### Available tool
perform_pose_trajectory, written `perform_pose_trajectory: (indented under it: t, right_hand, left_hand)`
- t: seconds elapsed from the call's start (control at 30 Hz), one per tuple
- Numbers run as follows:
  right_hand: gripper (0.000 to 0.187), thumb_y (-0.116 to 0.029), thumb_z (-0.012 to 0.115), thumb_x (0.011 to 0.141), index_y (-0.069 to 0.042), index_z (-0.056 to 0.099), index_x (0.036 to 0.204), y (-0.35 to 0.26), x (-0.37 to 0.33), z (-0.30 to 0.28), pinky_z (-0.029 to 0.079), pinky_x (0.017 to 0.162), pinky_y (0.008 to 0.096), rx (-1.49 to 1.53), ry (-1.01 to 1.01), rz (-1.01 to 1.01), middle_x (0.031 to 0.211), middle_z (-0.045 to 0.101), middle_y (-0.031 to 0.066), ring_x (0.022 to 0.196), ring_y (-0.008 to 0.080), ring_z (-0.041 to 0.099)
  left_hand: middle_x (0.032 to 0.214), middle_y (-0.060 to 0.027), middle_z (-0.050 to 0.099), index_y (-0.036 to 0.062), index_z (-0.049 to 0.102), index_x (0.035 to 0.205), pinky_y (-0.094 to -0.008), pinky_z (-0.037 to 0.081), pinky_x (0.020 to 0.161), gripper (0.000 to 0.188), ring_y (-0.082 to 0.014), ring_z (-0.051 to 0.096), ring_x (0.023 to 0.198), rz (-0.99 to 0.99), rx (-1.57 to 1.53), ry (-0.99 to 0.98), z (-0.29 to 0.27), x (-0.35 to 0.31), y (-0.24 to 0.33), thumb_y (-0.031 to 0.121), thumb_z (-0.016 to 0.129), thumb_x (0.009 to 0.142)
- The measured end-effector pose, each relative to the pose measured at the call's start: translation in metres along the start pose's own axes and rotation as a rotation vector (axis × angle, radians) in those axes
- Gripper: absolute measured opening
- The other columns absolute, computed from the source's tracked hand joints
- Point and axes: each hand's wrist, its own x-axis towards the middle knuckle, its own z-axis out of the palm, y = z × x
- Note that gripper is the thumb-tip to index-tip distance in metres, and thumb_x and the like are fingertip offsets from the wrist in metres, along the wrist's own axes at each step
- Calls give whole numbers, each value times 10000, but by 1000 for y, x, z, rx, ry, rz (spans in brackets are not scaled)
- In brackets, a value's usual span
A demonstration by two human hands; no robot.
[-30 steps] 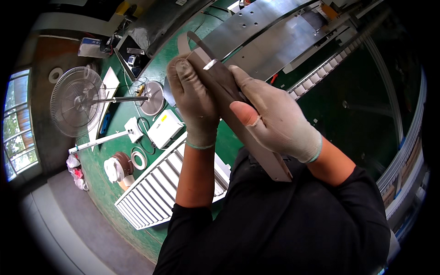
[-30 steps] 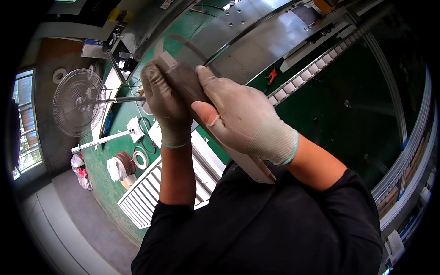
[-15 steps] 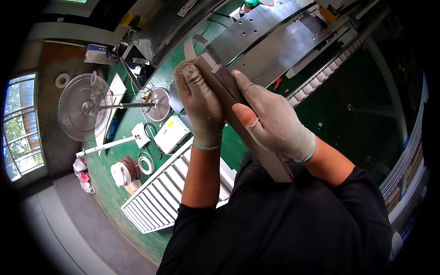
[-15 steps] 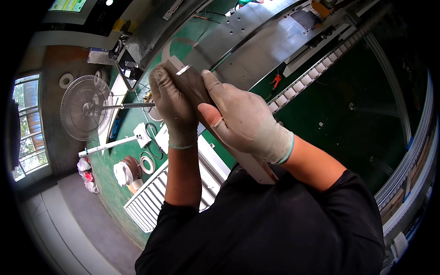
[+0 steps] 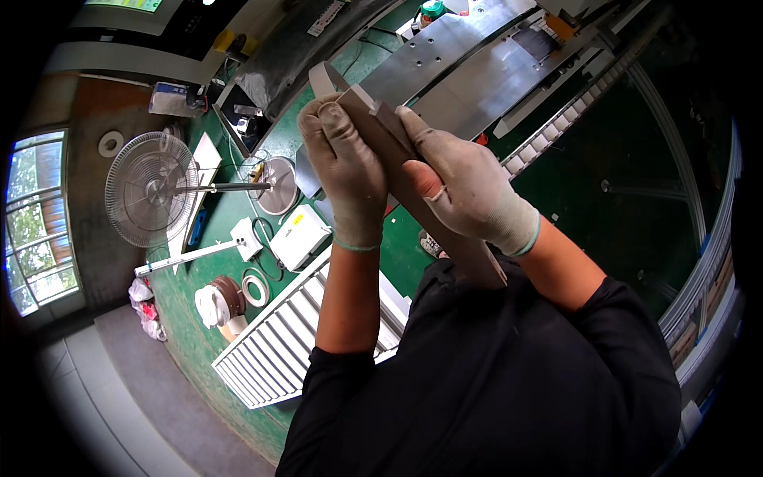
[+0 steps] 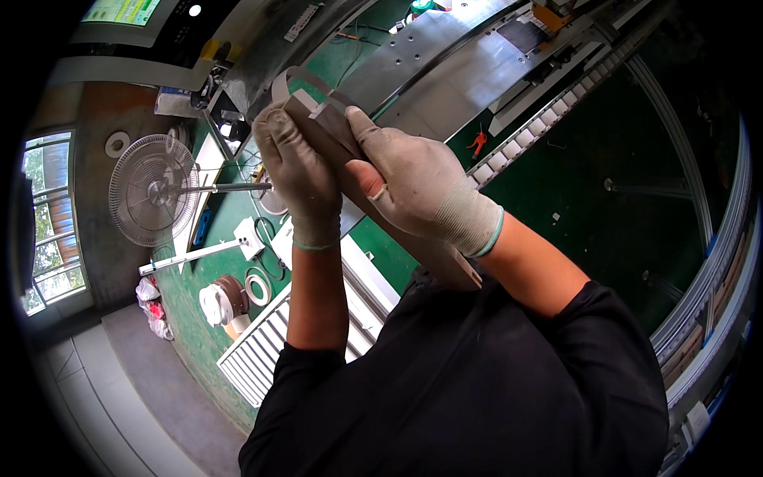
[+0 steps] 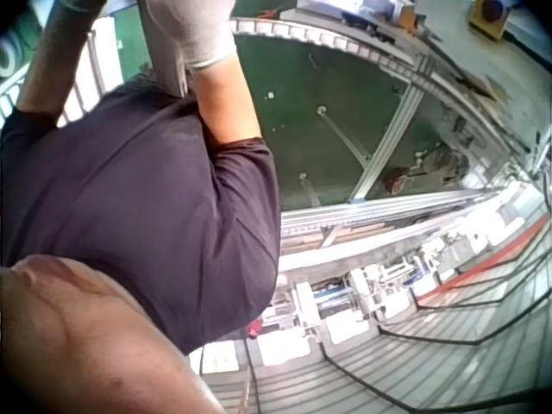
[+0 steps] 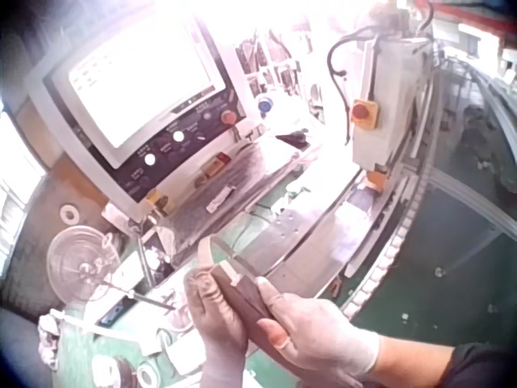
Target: The person applies edge banding to a wooden piece by hand and using a machine, smoothing the edges and ensuring it is properly attached.
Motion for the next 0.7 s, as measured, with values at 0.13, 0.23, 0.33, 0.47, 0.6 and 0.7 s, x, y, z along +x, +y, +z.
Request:
perform_pose_trajectory:
  t: [0.13,0.23,0.33,0.47,0.6,0.7]
  right_hand:
    - [612,-356,555,1024,74,457,1449,9,-2,5,545,824,481,111,39,-21,1031,678,258,954,445,663]
    - [614,-376,548,1026,68,469,1443,10,0,8,540,855,485,164,51,-10,1058,676,271,988,455,657]
    - [623,-407,519,1035,56,466,1448,21,2,13,532,882,490,151,27,-7,1102,676,272,1028,457,652]
    - [629,-450,467,1047,13,453,1471,36,9,13,526,900,492,55,-131,44,1156,673,257,1074,449,645]
    - [567,-417,458,1053,-52,466,1488,27,17,18,523,903,488,-70,-350,89,1245,649,230,1104,421,639]
    - [542,-363,488,1044,-51,470,1486,9,12,33,523,891,488,32,-282,21,1273,639,221,1102,408,638]
  left_hand:
    - [985,-57,591,28,539,1117,-284,475,817,293,-126,553,884,-16,-40,-3,4,-3,-1,290,408,1129]
    - [987,-61,599,30,538,1121,-291,478,825,296,-133,561,887,-82,-87,-20,1,-3,-6,294,406,1130]
    - [1029,-64,594,38,543,1139,-302,476,865,304,-140,565,923,-90,-75,-17,0,-5,-21,296,383,1137]
    - [1021,-65,597,24,538,1126,-297,475,864,313,-144,553,921,-73,-21,-6,-6,-7,-55,307,404,1130]
    - [1062,-67,606,29,555,1147,-299,481,877,327,-149,562,951,-190,-16,133,-28,-27,-63,322,410,1128]
    - [1077,-69,605,50,552,1172,-293,490,886,324,-148,576,976,-282,-67,274,-42,-35,-39,316,370,1140]
